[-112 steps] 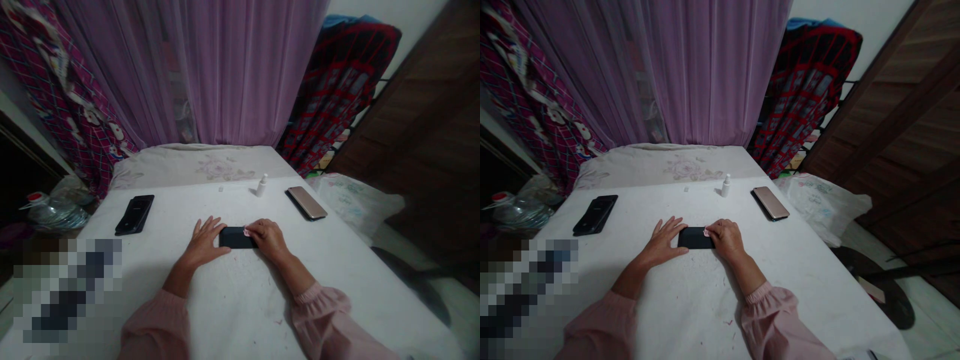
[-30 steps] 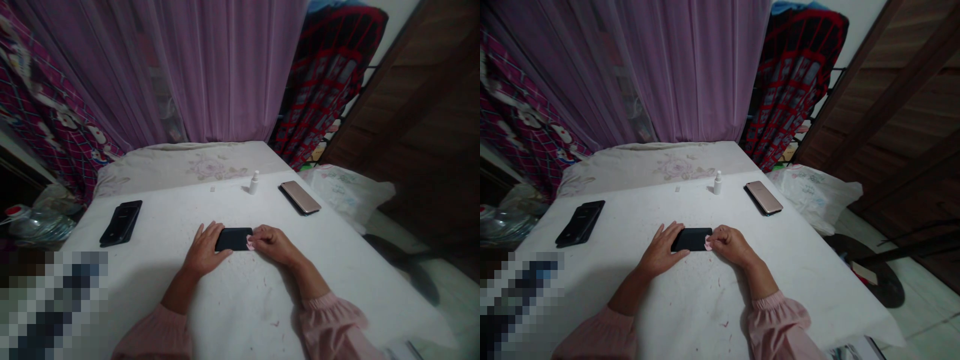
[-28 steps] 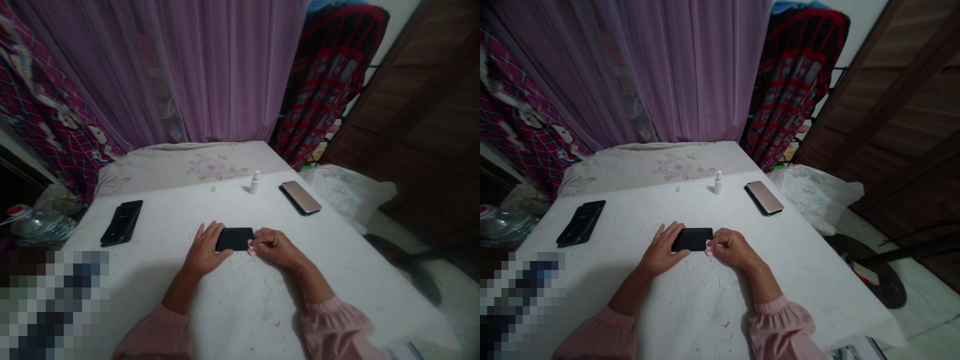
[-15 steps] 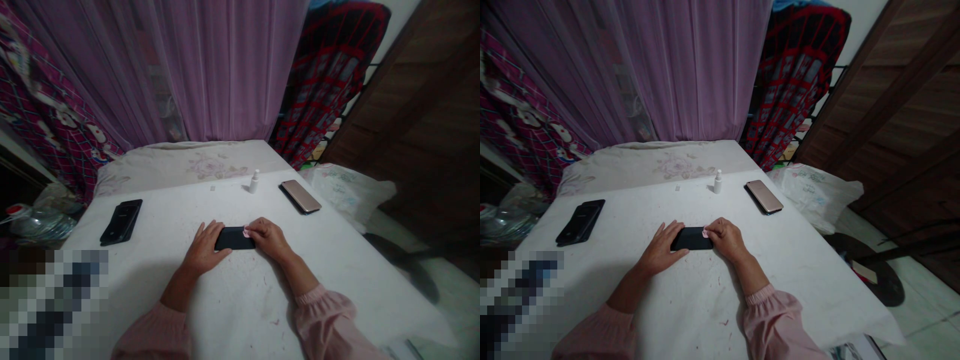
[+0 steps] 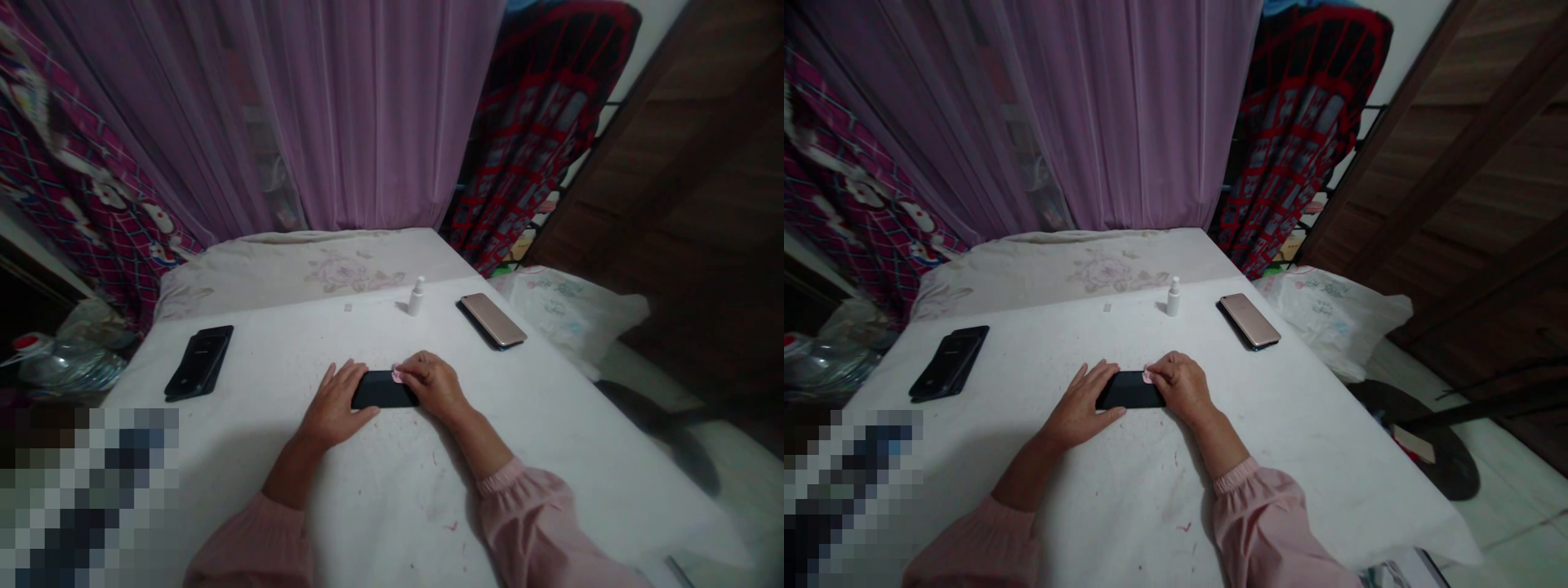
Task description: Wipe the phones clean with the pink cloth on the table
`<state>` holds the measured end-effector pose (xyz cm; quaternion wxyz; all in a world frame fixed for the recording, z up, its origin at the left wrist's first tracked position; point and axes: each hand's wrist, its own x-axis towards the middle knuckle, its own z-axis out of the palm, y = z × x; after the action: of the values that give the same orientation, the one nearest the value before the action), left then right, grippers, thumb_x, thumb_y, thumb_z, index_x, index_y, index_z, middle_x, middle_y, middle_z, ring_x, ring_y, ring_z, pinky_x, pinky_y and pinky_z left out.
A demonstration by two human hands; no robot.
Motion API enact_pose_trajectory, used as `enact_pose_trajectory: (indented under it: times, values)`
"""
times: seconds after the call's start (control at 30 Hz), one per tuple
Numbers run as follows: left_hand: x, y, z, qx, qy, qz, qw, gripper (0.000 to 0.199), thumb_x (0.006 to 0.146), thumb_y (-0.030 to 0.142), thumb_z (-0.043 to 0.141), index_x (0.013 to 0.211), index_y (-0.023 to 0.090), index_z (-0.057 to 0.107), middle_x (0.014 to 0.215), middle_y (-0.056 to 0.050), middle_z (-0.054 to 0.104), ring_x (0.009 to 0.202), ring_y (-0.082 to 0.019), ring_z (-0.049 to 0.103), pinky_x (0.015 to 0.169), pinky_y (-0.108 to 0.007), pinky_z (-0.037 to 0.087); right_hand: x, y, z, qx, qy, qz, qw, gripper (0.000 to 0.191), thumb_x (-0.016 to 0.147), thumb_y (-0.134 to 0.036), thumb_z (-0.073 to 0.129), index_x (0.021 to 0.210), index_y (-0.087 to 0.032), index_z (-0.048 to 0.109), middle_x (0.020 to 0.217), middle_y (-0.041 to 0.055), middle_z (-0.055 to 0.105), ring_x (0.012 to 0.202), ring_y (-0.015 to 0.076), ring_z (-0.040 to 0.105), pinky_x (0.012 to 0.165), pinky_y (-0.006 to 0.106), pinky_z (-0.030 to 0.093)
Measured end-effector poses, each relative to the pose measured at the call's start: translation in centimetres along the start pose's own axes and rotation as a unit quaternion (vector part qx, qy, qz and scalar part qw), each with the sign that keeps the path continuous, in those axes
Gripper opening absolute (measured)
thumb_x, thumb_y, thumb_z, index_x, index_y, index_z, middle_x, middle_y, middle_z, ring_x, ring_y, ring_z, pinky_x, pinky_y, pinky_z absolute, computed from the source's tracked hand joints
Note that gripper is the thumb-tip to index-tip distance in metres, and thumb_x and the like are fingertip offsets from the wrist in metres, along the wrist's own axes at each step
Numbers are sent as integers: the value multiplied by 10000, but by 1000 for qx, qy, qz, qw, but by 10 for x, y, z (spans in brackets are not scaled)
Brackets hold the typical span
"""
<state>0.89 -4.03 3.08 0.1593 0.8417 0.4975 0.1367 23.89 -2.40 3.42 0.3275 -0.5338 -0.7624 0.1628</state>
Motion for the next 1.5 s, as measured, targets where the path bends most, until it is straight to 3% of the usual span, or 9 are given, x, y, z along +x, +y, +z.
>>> enact_pose_trajectory:
  times: [0.23, 0.57, 0.87, 1.13, 1.37, 1.5]
  values:
    - [0, 3, 0, -7, 11, 1, 1000, 617, 821, 386, 653, 1361, 188, 429, 1422, -119, 523, 1401, -287, 366, 1187, -531, 181, -12, -2, -8, 8, -58, -136, 989, 79, 835, -268, 701, 831, -293, 776, 754, -3, 697, 735, 141, 599, 737, 298, 415]
    - [-1, -4, -1, -9, -5, 26, 1000, 608, 845, 353, 610, 1391, 187, 401, 1455, -118, 488, 1408, -284, 353, 1191, -516, 178, 13, 4, 5, -35, -3, -34, 999, 110, 845, -274, 697, 919, -304, 772, 830, 14, 724, 822, 177, 620, 776, 320, 413]
    - [-2, -9, 4, -8, 1, 35, 999, 621, 861, 380, 601, 1405, 167, 390, 1448, -135, 493, 1418, -300, 329, 1187, -537, 171, 4, -3, -9, 52, -111, -134, 983, 89, 837, -283, 705, 814, -328, 779, 760, -18, 706, 788, 142, 618, 772, 291, 425]
    - [-1, -9, 3, -6, -6, 38, 999, 633, 863, 389, 605, 1423, 204, 376, 1471, -116, 471, 1421, -289, 326, 1188, -530, 173, 19, 1, 10, -33, -40, -75, 996, 111, 856, -303, 688, 934, -309, 767, 855, 18, 726, 825, 176, 611, 800, 339, 398]
    - [-1, -7, 3, -5, -1, 29, 1000, 634, 851, 362, 625, 1409, 182, 383, 1458, -125, 485, 1416, -286, 337, 1190, -517, 180, 5, -11, 1, 34, -104, -145, 983, 75, 834, -273, 715, 836, -321, 772, 790, -15, 707, 789, 144, 613, 793, 305, 396]
    - [-1, -7, 3, -6, -6, 29, 1000, 636, 853, 359, 620, 1409, 169, 376, 1461, -134, 479, 1419, -287, 331, 1192, -518, 171, 1, -10, 3, 8, -69, -117, 991, 75, 839, -283, 713, 872, -316, 772, 821, -6, 719, 812, 155, 614, 808, 319, 388]
